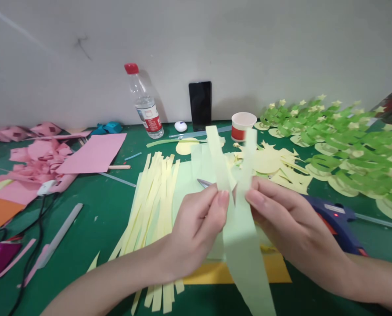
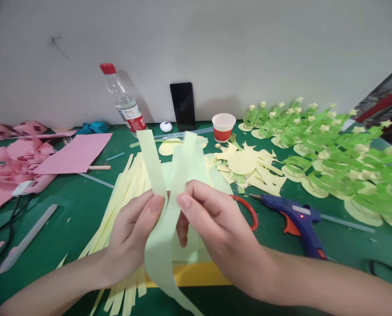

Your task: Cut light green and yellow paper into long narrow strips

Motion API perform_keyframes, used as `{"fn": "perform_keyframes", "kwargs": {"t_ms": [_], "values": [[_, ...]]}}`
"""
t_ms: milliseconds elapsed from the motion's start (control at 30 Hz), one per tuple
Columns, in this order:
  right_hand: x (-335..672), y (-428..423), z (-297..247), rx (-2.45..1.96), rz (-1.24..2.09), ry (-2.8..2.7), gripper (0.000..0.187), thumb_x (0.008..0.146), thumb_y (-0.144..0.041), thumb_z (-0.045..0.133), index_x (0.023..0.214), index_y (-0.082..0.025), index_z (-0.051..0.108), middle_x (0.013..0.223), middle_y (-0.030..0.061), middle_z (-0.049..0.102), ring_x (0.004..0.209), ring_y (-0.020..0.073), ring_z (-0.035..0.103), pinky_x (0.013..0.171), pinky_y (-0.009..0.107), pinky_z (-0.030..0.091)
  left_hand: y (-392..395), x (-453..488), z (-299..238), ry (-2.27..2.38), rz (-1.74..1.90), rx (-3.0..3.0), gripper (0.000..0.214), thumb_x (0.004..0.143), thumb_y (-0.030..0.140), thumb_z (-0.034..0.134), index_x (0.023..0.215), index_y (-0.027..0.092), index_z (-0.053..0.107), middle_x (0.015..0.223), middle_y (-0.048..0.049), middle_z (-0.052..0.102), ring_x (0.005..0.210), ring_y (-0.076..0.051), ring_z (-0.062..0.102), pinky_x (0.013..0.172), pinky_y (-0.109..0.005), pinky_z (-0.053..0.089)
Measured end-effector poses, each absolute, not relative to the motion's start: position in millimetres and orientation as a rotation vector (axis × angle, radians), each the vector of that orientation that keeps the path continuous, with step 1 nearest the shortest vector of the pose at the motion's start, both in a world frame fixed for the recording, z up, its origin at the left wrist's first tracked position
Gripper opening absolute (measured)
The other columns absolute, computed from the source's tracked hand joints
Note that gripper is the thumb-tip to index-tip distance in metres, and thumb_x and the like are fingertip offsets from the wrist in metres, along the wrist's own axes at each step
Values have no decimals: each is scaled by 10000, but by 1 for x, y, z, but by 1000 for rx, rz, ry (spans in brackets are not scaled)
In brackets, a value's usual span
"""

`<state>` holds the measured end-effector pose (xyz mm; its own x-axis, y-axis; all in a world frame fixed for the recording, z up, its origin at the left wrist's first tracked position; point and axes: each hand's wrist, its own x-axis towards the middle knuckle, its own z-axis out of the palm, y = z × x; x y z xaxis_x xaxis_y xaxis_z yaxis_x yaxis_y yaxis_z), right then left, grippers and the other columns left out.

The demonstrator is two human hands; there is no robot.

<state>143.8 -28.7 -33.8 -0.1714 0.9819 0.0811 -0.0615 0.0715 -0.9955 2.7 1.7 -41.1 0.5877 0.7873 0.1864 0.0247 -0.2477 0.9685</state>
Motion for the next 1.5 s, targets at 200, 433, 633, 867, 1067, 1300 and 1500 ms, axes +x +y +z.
{"fn": "perform_keyframes", "kwargs": {"t_ms": [200,433,633,867,1067,1300,1500], "values": [[144,-26,-23,-1120,1378,-1348,232,766,-233,487,553,-190,406,496,-37,425,448,72,398,409,190,335,3,3,-42,680,842,1634,334,904,361,313,608,207,298,577,42,317,514,-98,317,476,-232,341],[142,-30,-30,-1119,1293,-1303,280,791,-276,492,540,-187,405,486,-38,429,451,74,374,417,196,319,-1,5,-43,645,841,1741,331,903,354,302,605,210,298,549,35,359,480,-103,407,449,-237,372],[141,-29,-34,-1079,1230,-1285,260,820,-284,452,580,-202,396,515,-35,447,496,88,428,477,199,378,1,5,-44,703,847,1729,341,920,381,282,630,207,335,579,36,357,529,-107,399,501,-241,380],[142,-26,-27,-1124,1288,-1347,241,770,-246,476,553,-200,383,516,-42,363,464,80,353,419,203,335,5,4,-43,680,923,1676,313,919,284,327,618,204,294,574,54,303,504,-87,289,441,-212,289],[143,-26,-28,-1057,1292,-1329,326,767,-220,475,498,-190,293,463,-70,243,417,53,213,371,190,218,1,6,-43,637,887,1711,314,908,228,328,604,208,253,547,65,261,462,-84,239,419,-229,260],[145,-26,-25,-1044,1320,-1412,245,761,-183,435,525,-179,371,510,-37,327,453,64,246,387,196,237,-1,8,-40,612,934,1743,330,878,183,337,569,208,224,514,61,267,449,-82,256,404,-241,249],[142,-30,-35,-1032,1345,-1309,233,786,-239,461,563,-180,425,566,-22,395,515,87,325,450,199,310,-2,9,-42,630,943,1776,314,888,200,323,592,210,221,535,60,261,458,-83,259,406,-235,253]]}}
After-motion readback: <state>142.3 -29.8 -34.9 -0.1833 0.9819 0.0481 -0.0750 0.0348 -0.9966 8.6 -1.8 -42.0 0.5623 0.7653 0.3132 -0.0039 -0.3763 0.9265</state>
